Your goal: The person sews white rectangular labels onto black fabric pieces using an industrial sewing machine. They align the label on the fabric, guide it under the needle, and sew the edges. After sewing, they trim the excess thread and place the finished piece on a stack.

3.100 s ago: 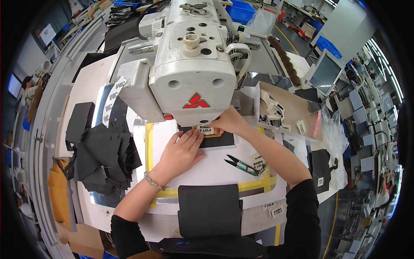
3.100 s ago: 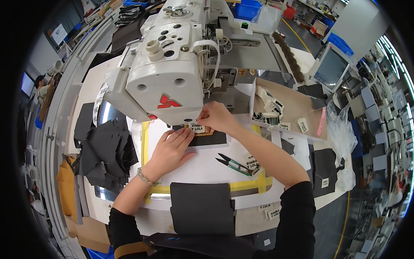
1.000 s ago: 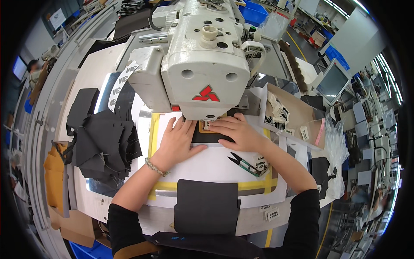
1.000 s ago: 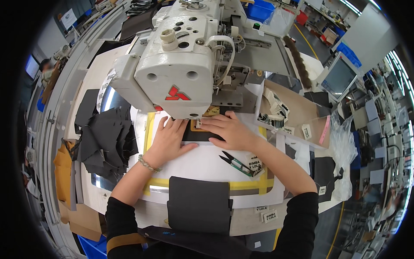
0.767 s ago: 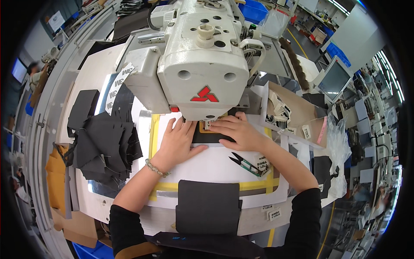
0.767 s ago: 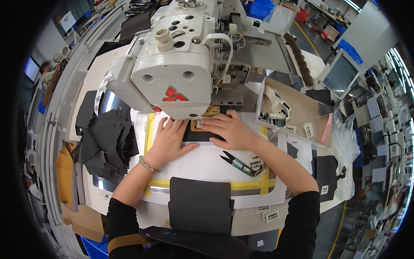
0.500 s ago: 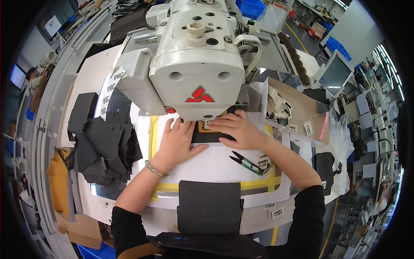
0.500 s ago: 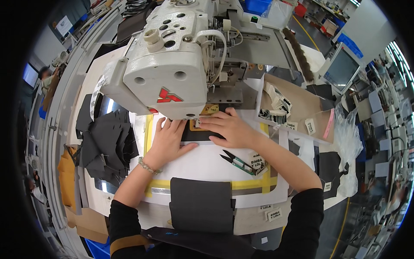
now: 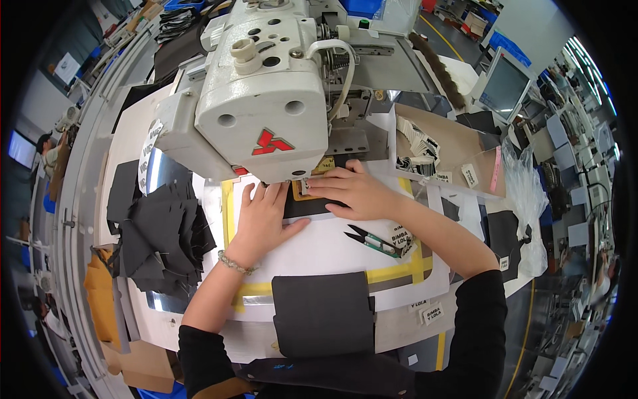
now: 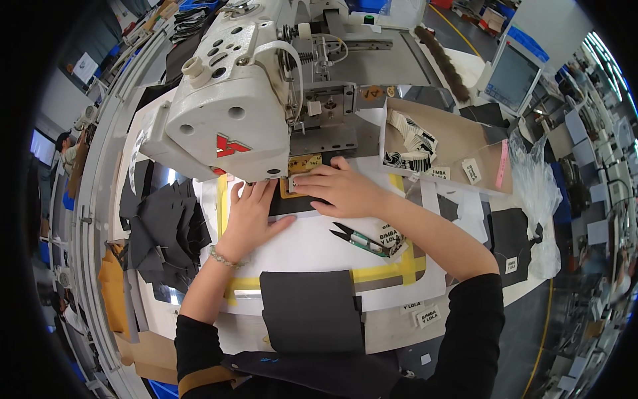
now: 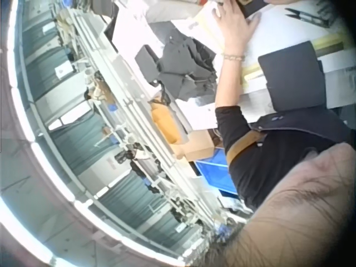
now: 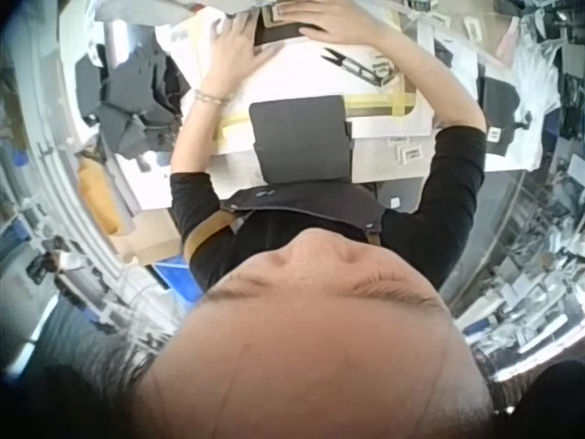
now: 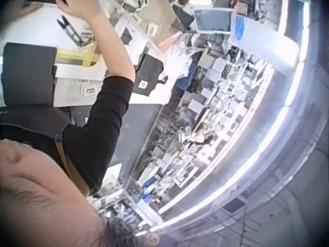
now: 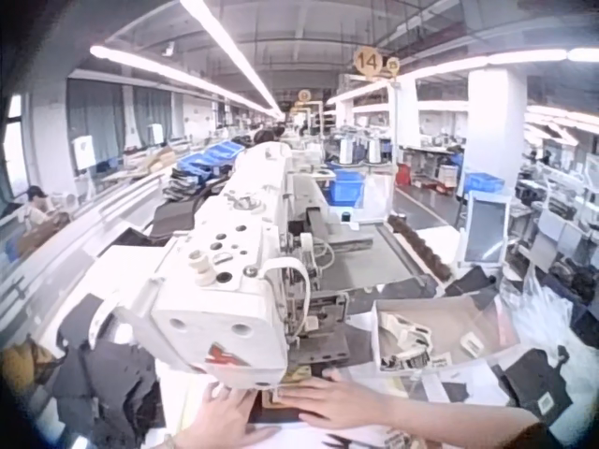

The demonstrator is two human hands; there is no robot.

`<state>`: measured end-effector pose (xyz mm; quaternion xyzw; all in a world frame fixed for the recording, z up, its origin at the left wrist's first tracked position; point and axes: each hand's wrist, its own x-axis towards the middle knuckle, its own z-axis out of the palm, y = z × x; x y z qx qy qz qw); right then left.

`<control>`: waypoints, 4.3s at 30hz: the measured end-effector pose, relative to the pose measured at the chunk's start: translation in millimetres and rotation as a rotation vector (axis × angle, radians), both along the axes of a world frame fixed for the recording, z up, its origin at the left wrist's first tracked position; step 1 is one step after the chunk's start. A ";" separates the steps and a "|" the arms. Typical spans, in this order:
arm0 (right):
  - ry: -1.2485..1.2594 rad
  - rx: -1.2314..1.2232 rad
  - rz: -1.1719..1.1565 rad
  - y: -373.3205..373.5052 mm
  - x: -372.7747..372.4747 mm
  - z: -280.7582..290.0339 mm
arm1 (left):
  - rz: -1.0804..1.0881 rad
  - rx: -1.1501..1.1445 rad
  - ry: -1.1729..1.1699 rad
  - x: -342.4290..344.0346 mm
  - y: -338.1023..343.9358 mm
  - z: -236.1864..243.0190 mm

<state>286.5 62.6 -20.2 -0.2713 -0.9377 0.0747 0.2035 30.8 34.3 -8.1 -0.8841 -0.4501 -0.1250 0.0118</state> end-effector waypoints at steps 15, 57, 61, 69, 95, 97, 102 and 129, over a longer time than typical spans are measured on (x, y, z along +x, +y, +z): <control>-0.031 0.085 -0.040 21.8 2.8 -1.8 | -0.036 0.099 -0.011 -2.9 24.5 -5.9; -0.128 0.033 0.095 -1.2 -10.9 10.0 | -0.343 0.208 -0.188 -41.9 29.1 11.0; -0.142 0.005 0.084 -2.1 -9.1 10.8 | -0.353 0.167 -0.145 -36.4 34.4 7.2; -0.158 -0.018 0.064 -3.9 -10.1 13.8 | -0.378 0.001 -0.257 -32.3 45.0 -1.2; -0.158 -0.065 -0.016 -5.4 -11.0 15.6 | -0.161 -0.010 -0.304 -68.7 40.9 1.0; -0.167 -0.038 -0.013 -4.8 -10.2 15.5 | -0.165 -0.014 -0.319 -65.5 39.5 2.1; -0.189 -0.040 -0.018 -5.1 -10.0 12.5 | -0.237 -0.013 -0.398 -56.2 36.1 -0.7; -0.084 -0.057 0.035 -1.6 -11.9 17.0 | -0.376 -0.154 -0.314 -23.9 47.3 -0.3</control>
